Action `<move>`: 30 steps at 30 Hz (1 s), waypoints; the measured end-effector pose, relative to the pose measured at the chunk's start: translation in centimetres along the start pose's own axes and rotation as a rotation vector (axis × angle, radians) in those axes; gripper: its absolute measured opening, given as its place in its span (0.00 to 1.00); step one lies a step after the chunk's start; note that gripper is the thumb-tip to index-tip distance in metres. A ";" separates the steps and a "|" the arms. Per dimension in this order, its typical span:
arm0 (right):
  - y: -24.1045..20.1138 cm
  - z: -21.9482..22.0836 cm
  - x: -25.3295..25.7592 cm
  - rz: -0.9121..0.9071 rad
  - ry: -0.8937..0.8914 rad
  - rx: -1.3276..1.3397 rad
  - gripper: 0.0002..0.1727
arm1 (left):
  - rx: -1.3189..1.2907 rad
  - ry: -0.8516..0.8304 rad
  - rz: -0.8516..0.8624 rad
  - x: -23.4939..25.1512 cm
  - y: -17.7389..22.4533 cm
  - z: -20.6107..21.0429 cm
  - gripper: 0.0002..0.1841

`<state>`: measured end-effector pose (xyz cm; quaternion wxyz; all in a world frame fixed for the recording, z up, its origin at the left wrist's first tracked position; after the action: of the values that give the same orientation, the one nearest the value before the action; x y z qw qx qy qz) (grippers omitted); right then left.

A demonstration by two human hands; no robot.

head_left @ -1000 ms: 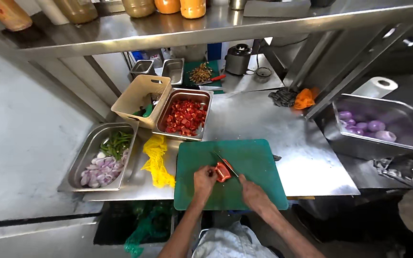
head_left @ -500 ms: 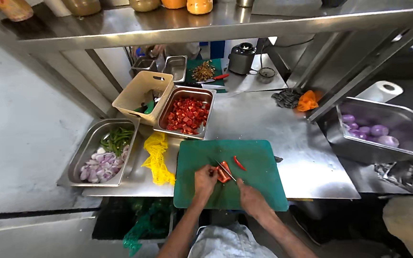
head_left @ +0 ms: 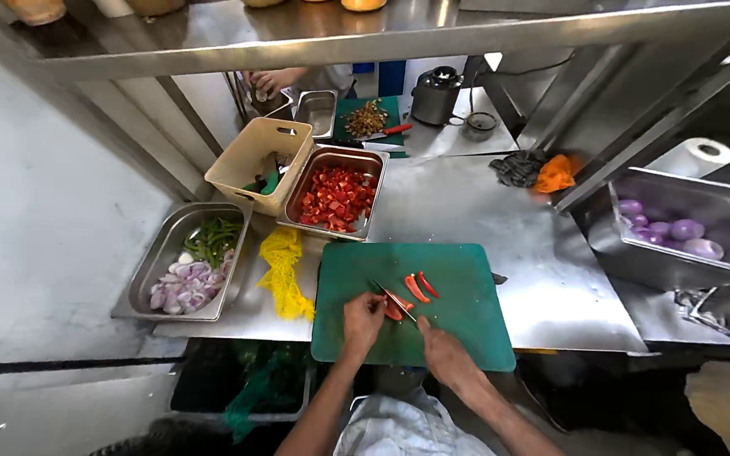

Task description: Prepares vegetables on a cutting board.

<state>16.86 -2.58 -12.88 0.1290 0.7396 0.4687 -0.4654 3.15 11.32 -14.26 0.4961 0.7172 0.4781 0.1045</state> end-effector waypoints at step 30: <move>1.3 0.3 -3.2 0.100 -0.043 -0.055 0.31 | 0.525 -0.470 0.268 -1.3 2.2 2.9 0.22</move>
<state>17.38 -5.29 -10.74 0.1824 0.7482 0.4408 -0.4610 5.58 8.44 -13.50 0.3734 0.8806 0.2636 -0.1251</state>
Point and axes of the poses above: each hand's wrist, its own x-axis towards the middle knuckle, its own z-axis out of the palm, y = z × x, the point moved 10 cm from there along x, towards the middle knuckle, and after that the axes turned 15 degrees about -y, right-handed, at the moved point
